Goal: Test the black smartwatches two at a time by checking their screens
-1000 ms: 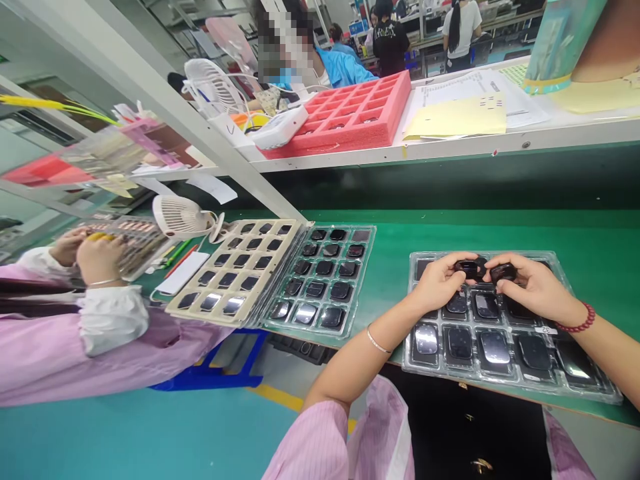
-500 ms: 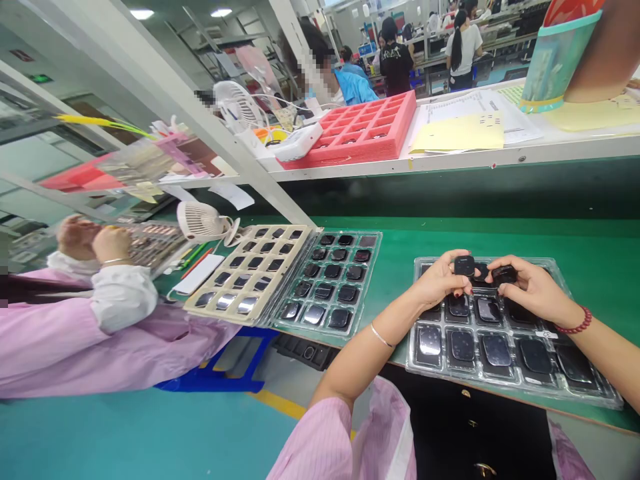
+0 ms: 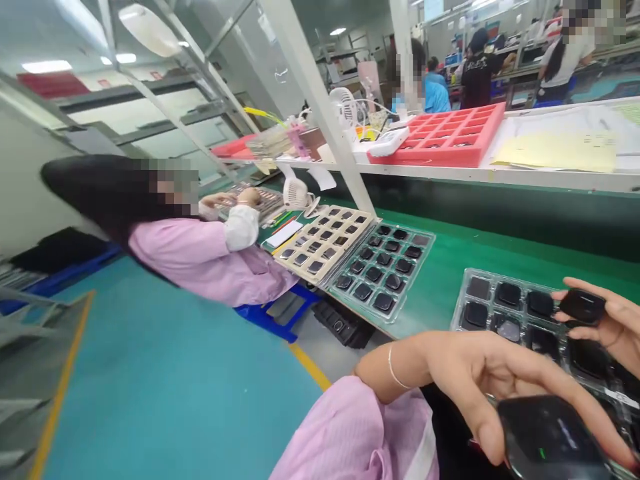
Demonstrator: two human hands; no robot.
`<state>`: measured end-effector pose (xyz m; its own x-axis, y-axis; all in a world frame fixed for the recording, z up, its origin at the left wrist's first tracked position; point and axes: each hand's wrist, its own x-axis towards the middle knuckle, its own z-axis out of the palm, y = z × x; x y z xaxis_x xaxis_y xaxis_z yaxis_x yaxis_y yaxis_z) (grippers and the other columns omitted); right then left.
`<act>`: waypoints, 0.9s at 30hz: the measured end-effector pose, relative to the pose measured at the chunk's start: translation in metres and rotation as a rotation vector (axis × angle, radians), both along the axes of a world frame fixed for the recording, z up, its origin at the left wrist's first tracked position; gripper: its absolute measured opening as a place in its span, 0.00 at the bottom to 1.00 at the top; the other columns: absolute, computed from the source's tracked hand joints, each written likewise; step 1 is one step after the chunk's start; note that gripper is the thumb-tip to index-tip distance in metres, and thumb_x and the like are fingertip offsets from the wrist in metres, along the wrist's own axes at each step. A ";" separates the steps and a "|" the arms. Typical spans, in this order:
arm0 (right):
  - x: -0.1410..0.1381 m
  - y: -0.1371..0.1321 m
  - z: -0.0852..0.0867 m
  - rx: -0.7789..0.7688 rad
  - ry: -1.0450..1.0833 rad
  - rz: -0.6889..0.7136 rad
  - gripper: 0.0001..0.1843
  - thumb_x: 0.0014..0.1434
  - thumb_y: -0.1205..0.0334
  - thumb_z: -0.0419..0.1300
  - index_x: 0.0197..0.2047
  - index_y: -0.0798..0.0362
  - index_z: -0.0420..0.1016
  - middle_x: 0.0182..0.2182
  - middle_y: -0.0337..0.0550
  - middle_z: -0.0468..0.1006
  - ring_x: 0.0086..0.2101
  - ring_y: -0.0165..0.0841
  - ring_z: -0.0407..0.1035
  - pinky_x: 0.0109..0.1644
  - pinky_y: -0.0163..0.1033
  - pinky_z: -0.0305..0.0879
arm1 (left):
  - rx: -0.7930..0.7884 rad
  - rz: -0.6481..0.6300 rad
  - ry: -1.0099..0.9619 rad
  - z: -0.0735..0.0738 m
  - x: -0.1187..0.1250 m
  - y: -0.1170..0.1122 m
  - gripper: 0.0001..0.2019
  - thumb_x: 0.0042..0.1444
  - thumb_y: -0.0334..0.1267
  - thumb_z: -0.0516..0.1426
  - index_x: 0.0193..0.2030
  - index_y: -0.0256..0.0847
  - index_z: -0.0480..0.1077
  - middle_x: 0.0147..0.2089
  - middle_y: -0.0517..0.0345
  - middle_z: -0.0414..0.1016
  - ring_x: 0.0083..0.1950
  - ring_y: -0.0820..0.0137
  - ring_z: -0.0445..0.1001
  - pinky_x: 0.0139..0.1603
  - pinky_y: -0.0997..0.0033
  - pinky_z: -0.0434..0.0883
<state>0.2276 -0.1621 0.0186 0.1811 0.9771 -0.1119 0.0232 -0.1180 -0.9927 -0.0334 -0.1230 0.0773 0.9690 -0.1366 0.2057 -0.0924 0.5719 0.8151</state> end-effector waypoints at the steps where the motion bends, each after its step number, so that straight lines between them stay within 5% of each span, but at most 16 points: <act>1: -0.006 -0.008 0.013 -0.029 0.142 0.033 0.20 0.58 0.43 0.64 0.51 0.38 0.82 0.52 0.55 0.81 0.38 0.51 0.81 0.36 0.50 0.81 | 0.008 0.048 -0.006 0.001 -0.004 0.005 0.36 0.17 0.38 0.77 0.41 0.34 0.78 0.40 0.47 0.78 0.38 0.61 0.79 0.43 0.64 0.78; 6: -0.058 -0.057 0.073 -0.041 0.508 0.420 0.19 0.56 0.47 0.71 0.49 0.42 0.78 0.34 0.44 0.80 0.31 0.37 0.77 0.34 0.36 0.76 | -0.028 0.580 0.016 -0.013 -0.005 0.044 0.42 0.36 0.53 0.74 0.58 0.38 0.70 0.32 0.55 0.77 0.22 0.76 0.69 0.23 0.78 0.66; 9: -0.089 -0.079 0.084 -0.060 0.687 0.546 0.23 0.49 0.53 0.78 0.46 0.41 0.77 0.39 0.39 0.77 0.30 0.30 0.74 0.31 0.32 0.71 | 0.021 0.773 0.170 -0.029 0.015 0.064 0.40 0.40 0.48 0.74 0.60 0.38 0.69 0.38 0.52 0.79 0.25 0.78 0.71 0.24 0.80 0.62; 15: -0.107 -0.099 0.083 0.023 0.704 0.447 0.23 0.45 0.56 0.79 0.43 0.46 0.77 0.38 0.43 0.77 0.30 0.29 0.69 0.28 0.29 0.62 | 0.099 0.755 0.331 -0.052 0.041 0.071 0.39 0.40 0.42 0.73 0.60 0.39 0.67 0.46 0.49 0.79 0.32 0.74 0.77 0.28 0.79 0.65; 20: -0.083 -0.074 0.089 0.001 0.571 0.464 0.22 0.59 0.44 0.68 0.52 0.45 0.79 0.44 0.49 0.80 0.29 0.35 0.77 0.29 0.38 0.73 | 0.247 0.879 0.364 -0.048 0.038 0.067 0.26 0.47 0.41 0.68 0.53 0.36 0.70 0.40 0.53 0.78 0.29 0.76 0.75 0.26 0.79 0.62; 23: -0.057 -0.044 0.074 0.075 0.327 0.236 0.26 0.58 0.44 0.69 0.57 0.43 0.78 0.53 0.52 0.80 0.37 0.40 0.80 0.34 0.40 0.78 | 0.313 0.936 0.361 -0.043 0.037 0.063 0.21 0.48 0.37 0.65 0.49 0.36 0.70 0.39 0.55 0.77 0.31 0.75 0.75 0.27 0.79 0.65; 27: -0.029 -0.021 0.038 0.060 0.077 0.121 0.21 0.59 0.51 0.69 0.55 0.45 0.79 0.50 0.50 0.82 0.36 0.38 0.80 0.36 0.40 0.80 | 0.328 0.907 0.358 -0.042 0.036 0.057 0.24 0.46 0.32 0.64 0.52 0.38 0.69 0.44 0.55 0.75 0.36 0.71 0.78 0.30 0.77 0.69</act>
